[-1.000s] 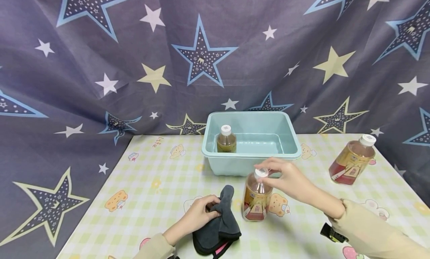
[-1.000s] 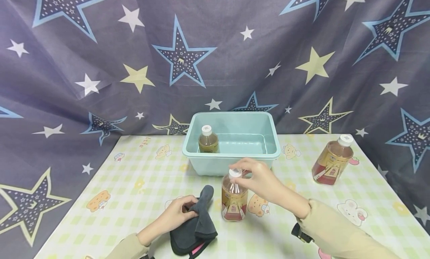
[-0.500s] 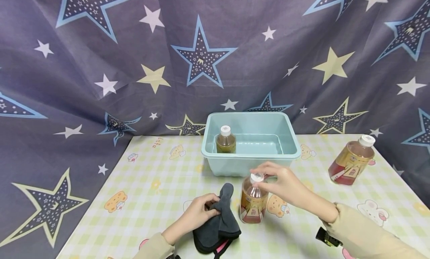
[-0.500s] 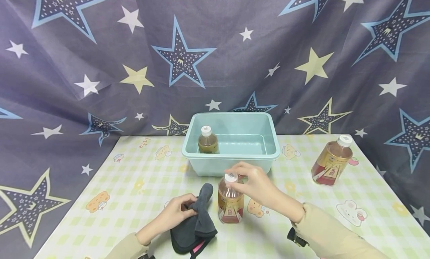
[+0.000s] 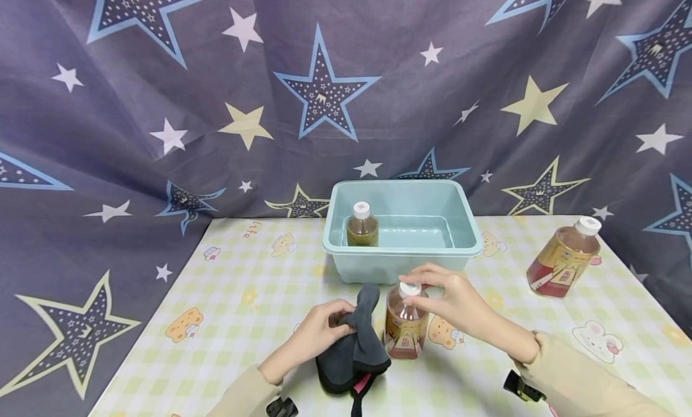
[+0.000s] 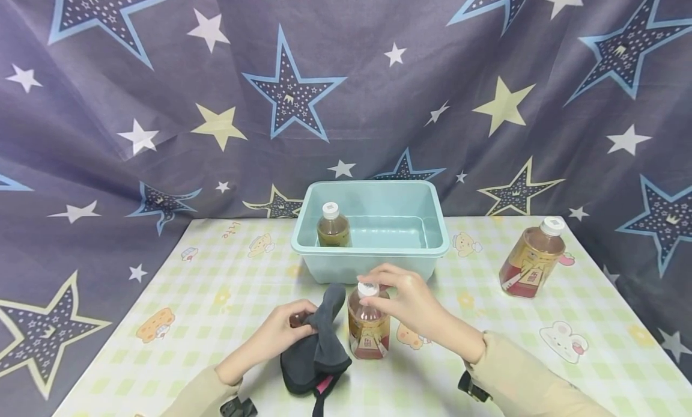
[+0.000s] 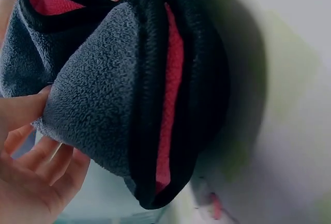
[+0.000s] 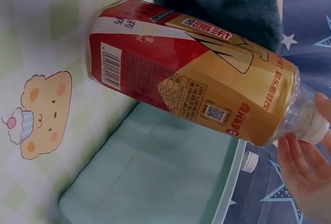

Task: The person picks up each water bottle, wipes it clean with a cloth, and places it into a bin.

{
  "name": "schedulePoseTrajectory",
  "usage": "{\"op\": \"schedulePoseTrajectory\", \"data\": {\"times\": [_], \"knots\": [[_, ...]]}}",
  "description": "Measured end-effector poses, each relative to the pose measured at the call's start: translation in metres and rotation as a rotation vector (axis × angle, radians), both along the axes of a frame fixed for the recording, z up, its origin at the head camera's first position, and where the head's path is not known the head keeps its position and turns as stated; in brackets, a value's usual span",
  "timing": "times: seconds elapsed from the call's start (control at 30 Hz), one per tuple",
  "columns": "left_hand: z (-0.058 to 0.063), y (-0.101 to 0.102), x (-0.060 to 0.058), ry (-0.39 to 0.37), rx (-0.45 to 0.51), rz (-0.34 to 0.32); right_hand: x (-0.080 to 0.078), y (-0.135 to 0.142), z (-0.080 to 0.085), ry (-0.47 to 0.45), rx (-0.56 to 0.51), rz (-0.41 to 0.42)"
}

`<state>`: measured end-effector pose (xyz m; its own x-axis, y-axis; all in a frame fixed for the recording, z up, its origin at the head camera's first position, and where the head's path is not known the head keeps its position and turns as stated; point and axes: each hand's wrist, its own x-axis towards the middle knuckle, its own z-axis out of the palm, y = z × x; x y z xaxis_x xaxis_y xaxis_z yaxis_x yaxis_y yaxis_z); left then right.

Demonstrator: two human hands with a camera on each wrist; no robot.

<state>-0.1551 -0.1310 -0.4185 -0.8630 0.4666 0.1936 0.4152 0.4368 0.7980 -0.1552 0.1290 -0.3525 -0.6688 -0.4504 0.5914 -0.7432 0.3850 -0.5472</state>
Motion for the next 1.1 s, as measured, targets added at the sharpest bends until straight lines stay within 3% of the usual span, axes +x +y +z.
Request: {"op": "schedulePoseTrajectory", "data": {"times": [0.3, 0.6, 1.1], "knots": [[0.019, 0.011, 0.002, 0.032, 0.001, -0.017, 0.001, -0.001, -0.003, 0.086, -0.028, -0.014], [0.03, 0.028, 0.001, 0.06, 0.023, 0.024, 0.0, -0.001, -0.005, 0.137, -0.067, -0.022], [0.031, 0.035, 0.002, 0.184, 0.001, 0.042, 0.002, -0.001, -0.007, 0.115, -0.072, -0.045]]}}
